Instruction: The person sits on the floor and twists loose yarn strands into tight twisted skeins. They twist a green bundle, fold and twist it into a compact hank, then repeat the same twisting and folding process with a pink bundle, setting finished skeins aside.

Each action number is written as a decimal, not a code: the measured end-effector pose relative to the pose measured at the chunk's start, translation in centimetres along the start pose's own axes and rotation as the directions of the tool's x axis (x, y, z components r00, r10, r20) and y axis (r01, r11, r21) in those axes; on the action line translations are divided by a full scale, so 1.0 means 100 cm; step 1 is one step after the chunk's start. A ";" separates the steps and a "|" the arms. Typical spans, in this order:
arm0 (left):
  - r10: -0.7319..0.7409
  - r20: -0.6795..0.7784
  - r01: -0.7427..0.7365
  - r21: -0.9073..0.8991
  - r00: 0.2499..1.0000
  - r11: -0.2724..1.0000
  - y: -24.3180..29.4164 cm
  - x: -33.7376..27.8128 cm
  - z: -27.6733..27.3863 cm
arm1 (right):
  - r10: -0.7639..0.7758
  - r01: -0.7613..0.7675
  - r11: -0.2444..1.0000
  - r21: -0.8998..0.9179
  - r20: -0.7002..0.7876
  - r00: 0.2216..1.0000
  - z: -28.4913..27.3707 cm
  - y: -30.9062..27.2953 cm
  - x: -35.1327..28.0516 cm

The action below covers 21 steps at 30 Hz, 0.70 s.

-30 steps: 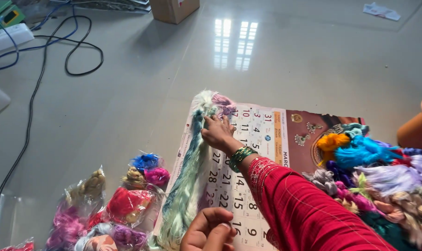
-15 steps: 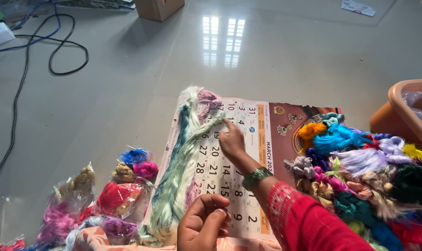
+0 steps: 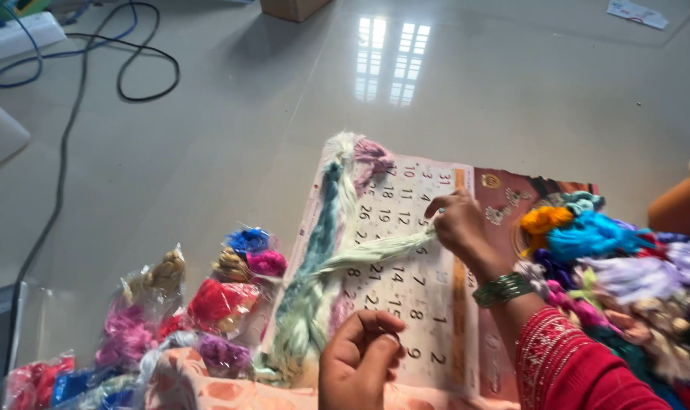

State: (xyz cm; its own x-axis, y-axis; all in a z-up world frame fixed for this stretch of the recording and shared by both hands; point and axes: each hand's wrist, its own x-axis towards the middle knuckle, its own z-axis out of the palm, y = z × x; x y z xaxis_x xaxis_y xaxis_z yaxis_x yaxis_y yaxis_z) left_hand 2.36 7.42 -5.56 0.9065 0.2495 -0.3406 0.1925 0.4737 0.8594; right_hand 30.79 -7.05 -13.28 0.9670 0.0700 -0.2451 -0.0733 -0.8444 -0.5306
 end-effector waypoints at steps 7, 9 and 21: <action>0.045 -0.037 -0.040 0.122 0.998 0.992 -0.003 0.009 0.004 | -0.487 0.479 0.871 -0.112 -0.059 0.871 0.009 0.060 -0.058; 0.070 -0.060 -0.065 0.092 0.996 0.994 -0.009 0.019 -0.005 | -0.225 0.302 0.851 -0.430 0.221 0.949 -0.022 0.008 -0.128; 0.330 -0.368 -0.307 0.122 0.869 0.944 -0.006 0.057 -0.044 | -0.556 0.359 0.724 0.588 0.191 0.809 -0.249 -0.083 -0.209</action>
State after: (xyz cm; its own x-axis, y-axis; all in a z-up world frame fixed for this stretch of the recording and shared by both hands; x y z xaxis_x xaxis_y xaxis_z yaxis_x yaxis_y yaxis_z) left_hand 5.75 12.24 -9.65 0.7130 0.6844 -0.1525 -0.0506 0.2671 0.9623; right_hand 17.32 -14.75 16.48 0.7761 0.6279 -0.0581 0.1507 -0.2742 -0.9498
